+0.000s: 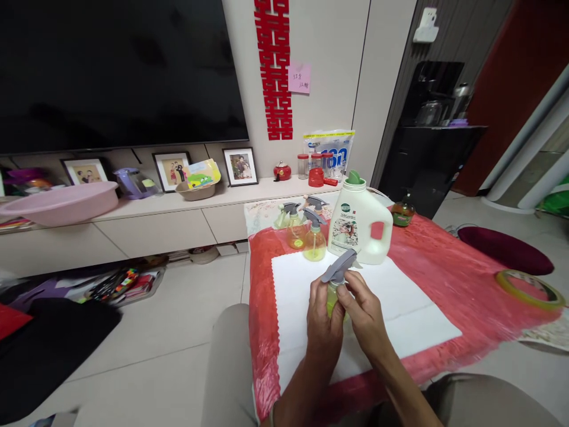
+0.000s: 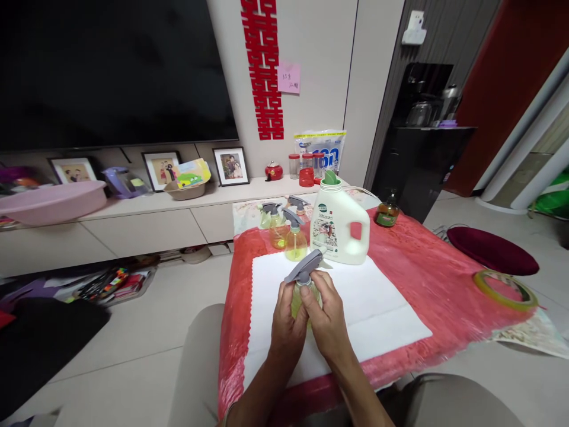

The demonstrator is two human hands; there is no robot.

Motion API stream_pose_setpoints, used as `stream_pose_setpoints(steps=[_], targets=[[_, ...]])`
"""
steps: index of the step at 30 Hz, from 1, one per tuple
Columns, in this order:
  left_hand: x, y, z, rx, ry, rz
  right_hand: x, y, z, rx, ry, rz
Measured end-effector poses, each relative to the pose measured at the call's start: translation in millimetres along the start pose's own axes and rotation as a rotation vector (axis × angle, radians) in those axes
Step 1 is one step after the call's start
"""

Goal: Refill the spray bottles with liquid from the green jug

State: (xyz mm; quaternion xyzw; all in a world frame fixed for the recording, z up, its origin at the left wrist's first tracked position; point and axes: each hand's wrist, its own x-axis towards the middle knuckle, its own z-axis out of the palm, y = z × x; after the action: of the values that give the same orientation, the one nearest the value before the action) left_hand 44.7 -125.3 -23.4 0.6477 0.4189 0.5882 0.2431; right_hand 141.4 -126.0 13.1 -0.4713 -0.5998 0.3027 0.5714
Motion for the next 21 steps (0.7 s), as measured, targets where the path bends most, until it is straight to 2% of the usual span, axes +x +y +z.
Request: stream_pose_setpoints(steps=[3, 9, 17, 21], targets=[[-0.9, -2.1, 1.1, 0.017, 0.016, 0.014, -2.4, 6.0, 2.0, 0.082, 0.010, 0.064], [-5.1, -11.8, 3.2, 0.008, 0.050, 0.067, -6.7, 22.6, 18.4, 0.232, 0.125, 0.190], [-3.8, -11.2, 2.9, -0.002, 0.039, 0.017, -2.1, 25.7, 2.9, 0.314, -0.005, 0.182], [-3.7, -9.4, 1.8, -0.016, 0.025, 0.012, -1.2, 28.9, 3.5, 0.330, 0.001, 0.172]])
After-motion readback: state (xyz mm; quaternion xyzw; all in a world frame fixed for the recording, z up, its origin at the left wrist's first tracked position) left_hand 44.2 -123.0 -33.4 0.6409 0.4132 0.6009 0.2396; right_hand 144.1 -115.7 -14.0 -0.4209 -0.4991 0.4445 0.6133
